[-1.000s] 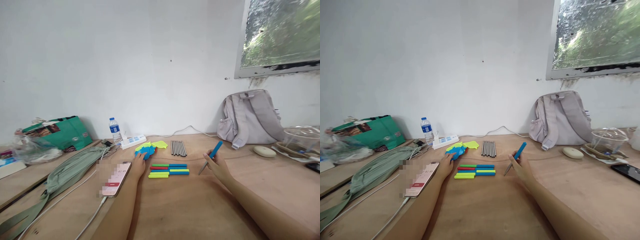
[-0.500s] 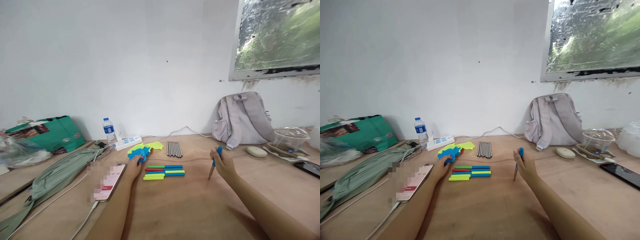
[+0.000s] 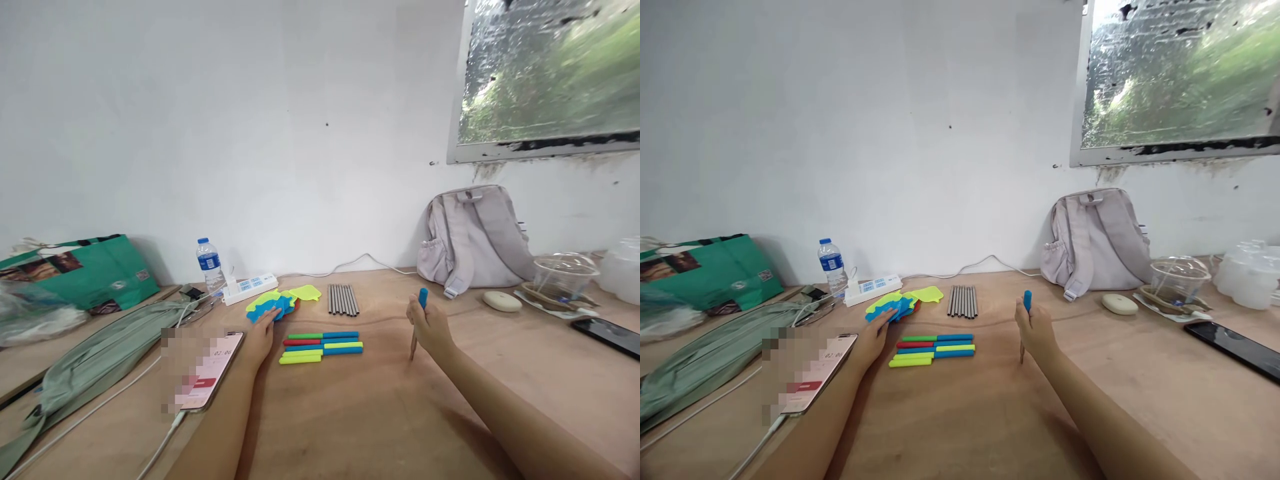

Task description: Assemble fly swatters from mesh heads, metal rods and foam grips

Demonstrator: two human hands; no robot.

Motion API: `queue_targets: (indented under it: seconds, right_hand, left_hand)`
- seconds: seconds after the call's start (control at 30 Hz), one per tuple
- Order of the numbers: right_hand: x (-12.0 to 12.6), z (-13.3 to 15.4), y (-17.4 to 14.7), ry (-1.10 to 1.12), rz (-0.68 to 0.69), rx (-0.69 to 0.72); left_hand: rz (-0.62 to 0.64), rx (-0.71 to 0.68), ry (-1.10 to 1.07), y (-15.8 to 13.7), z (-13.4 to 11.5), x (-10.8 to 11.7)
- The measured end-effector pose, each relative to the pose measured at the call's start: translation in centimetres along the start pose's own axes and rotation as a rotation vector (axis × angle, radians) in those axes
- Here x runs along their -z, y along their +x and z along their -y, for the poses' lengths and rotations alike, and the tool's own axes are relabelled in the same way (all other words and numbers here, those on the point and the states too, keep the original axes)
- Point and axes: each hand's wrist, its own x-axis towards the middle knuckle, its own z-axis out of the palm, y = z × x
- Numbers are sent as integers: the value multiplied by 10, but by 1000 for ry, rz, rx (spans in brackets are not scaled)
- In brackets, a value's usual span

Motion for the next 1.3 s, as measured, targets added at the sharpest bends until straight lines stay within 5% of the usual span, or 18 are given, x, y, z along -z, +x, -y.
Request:
queue_targets:
  seconds: [0.2,0.33,0.4,0.53,0.67,0.93,1.3]
  right_hand:
    - [-1,-1,1,9,57,3]
    - [6,-7,-5,47,-36,48]
    - [8,-7,-8,177,-117,-10]
    - [1,1,-6,694,-297,-291]
    - [-8,12,-6,1031,-287,-508]
    - [-12,17,-14,1138,-150,-603]
    - [-17,11,-14,1169,-168,-699]
  left_hand:
    - [-193,82,-140,-2,-30,15]
    - [-455,251,-407,-2,-75,21]
    - [-491,353,-611,-3,-94,17]
    - [-386,660,-822,-11,-116,-6]
    - [-209,657,-1014,-21,-127,-24]
    - [-115,705,-1184,-27,-136,-25]
    - [-65,795,-1292,-28,-143,-22]
